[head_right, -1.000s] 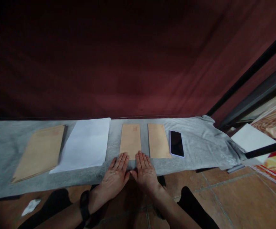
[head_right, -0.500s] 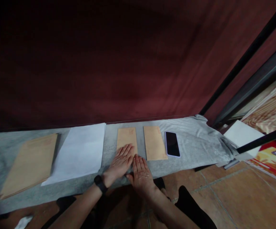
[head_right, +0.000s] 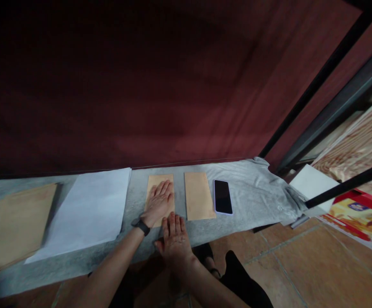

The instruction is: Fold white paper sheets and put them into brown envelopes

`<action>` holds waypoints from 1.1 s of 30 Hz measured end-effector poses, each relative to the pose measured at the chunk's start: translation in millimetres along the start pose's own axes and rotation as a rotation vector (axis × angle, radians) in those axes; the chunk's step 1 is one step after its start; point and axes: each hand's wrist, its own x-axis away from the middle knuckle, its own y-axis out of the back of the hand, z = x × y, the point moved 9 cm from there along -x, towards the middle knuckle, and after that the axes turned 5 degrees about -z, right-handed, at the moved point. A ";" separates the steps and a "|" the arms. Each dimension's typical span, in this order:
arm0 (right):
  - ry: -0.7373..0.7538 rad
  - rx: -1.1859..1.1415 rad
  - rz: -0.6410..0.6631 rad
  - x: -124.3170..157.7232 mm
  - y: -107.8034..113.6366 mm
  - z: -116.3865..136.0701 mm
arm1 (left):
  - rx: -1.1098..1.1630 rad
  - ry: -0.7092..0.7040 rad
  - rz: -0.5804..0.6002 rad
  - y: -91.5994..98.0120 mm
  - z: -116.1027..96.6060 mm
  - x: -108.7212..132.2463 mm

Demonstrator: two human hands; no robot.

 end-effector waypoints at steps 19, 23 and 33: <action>0.011 -0.202 0.147 -1.4 10.4 -10.8 | 0.020 -0.087 0.242 -3.1 -11.1 29.1; -0.008 -0.236 0.186 -1.1 18.3 -11.8 | 0.041 -0.093 0.313 0.1 -12.6 55.9; -0.012 -0.262 0.199 -2.4 27.0 -11.6 | 0.048 0.182 0.100 16.0 6.9 130.3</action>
